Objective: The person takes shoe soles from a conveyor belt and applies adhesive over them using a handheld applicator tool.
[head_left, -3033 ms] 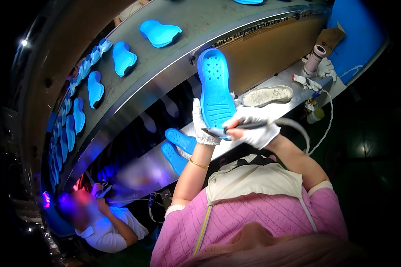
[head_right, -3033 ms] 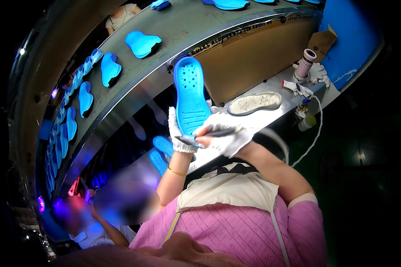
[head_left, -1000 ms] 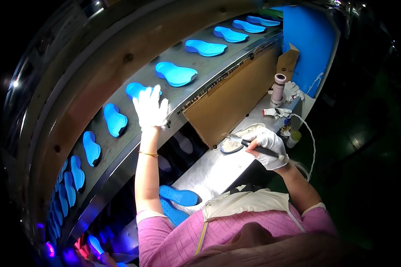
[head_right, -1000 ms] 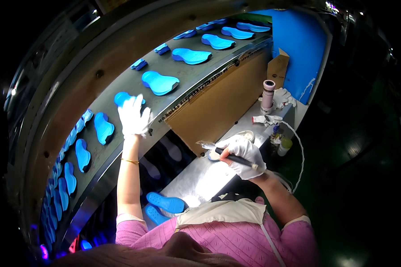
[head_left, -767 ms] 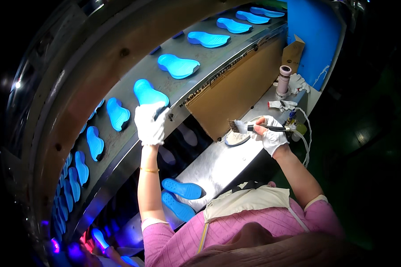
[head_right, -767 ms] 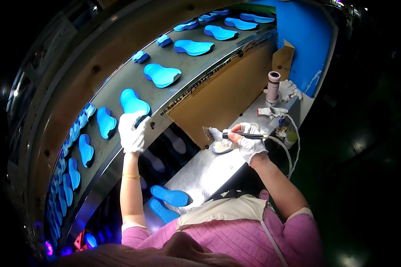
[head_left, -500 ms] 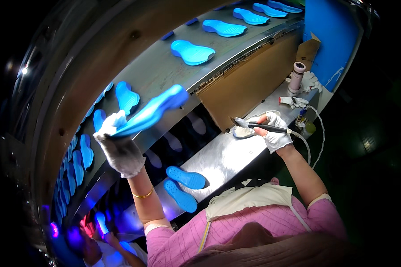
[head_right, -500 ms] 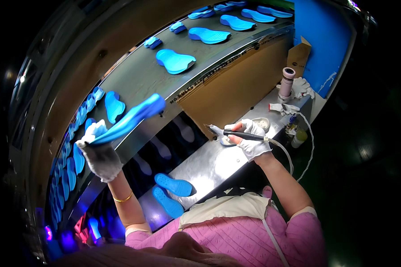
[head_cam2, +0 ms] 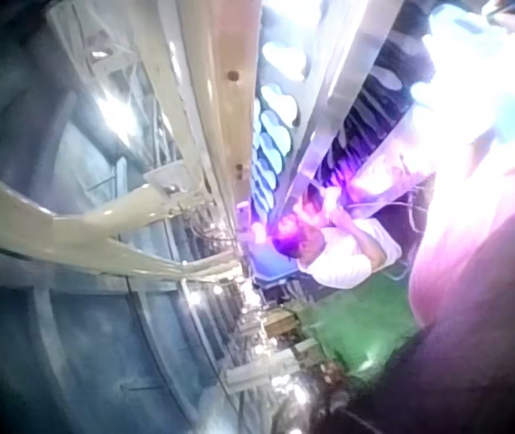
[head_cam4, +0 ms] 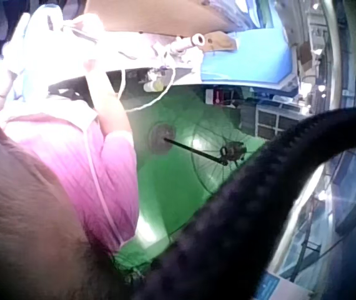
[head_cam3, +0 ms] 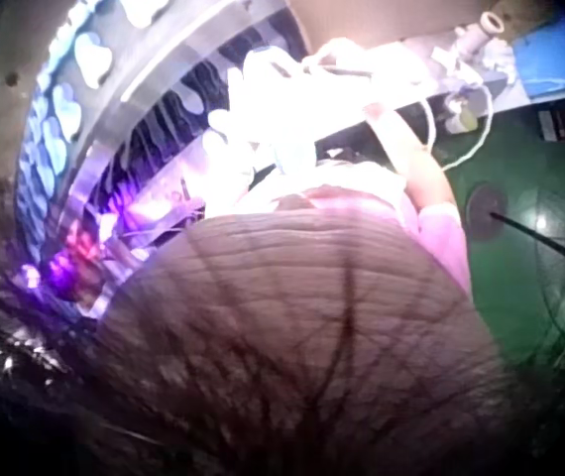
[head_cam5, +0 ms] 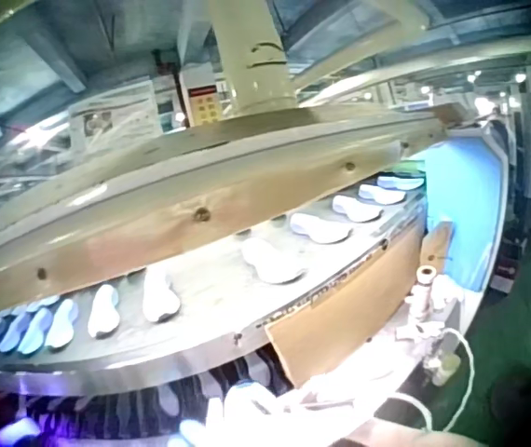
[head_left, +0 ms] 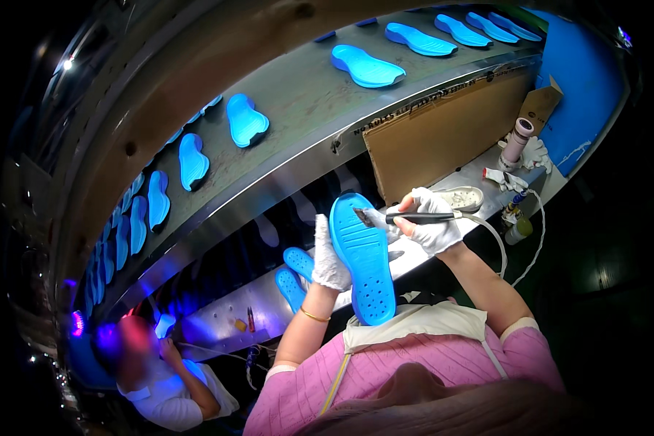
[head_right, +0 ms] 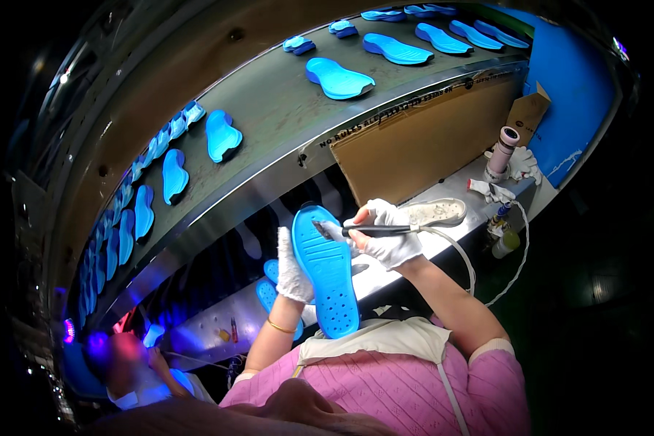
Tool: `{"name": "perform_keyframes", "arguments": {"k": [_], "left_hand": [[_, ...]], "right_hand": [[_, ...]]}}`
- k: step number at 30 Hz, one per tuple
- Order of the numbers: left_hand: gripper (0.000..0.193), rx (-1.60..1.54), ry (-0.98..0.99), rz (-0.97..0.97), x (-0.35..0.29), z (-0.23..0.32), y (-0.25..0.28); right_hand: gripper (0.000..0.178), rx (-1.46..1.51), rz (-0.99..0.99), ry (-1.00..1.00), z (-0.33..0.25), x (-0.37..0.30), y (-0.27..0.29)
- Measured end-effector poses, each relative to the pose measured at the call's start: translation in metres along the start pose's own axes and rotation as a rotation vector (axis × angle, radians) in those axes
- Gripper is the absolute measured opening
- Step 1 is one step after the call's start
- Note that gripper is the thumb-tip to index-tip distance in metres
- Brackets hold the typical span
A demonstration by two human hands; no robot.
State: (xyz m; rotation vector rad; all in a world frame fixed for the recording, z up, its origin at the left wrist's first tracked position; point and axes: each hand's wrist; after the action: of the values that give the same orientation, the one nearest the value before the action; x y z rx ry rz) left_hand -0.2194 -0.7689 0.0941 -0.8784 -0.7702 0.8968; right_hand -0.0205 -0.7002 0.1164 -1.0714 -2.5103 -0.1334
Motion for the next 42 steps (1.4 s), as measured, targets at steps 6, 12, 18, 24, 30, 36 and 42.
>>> {"name": "perform_keyframes", "arguments": {"k": [6, 12, 18, 24, 30, 36, 42], "left_hand": [[0.081, -0.005, -0.247, 0.066, 0.014, -0.027, 0.007], [0.068, 0.085, -0.391, 0.321, 0.018, -0.041, 0.017], [0.063, 0.142, -0.357, 0.306, 0.001, -0.034, 0.02], [0.075, 0.171, -0.362, 0.42, -0.006, -0.028, 0.023], [0.08, 0.176, -0.289, 0.413, -0.012, -0.022, 0.018], [0.086, 0.367, -0.038, 0.324, -0.037, -0.052, 0.019], [0.098, 0.289, -0.128, 0.382, -0.027, -0.058, 0.03]], "right_hand": [[0.016, -0.155, 0.127, 0.08, 0.0, 0.02, -0.007], [0.022, -0.348, 0.033, 0.218, 0.005, 0.015, -0.029], [0.018, -0.172, 0.067, 0.072, 0.004, 0.002, -0.035], [0.018, -0.158, -0.118, -0.015, 0.002, -0.016, -0.046], [0.016, -0.598, -0.213, 0.255, 0.006, -0.034, -0.043], [0.011, -0.037, -0.021, -0.272, 0.011, -0.06, -0.03], [0.01, 0.082, -0.115, -0.206, 0.013, -0.067, -0.028]]}}
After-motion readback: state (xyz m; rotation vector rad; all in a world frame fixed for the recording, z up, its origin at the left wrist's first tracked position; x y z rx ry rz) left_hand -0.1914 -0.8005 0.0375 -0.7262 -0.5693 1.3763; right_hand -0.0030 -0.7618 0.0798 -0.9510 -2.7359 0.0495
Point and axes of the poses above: each hand's wrist, its own x-axis towards the middle knuckle, its own y-axis out of the back of the hand, z = x × y, and after that the axes turned 10 degrees about -z, right-handed
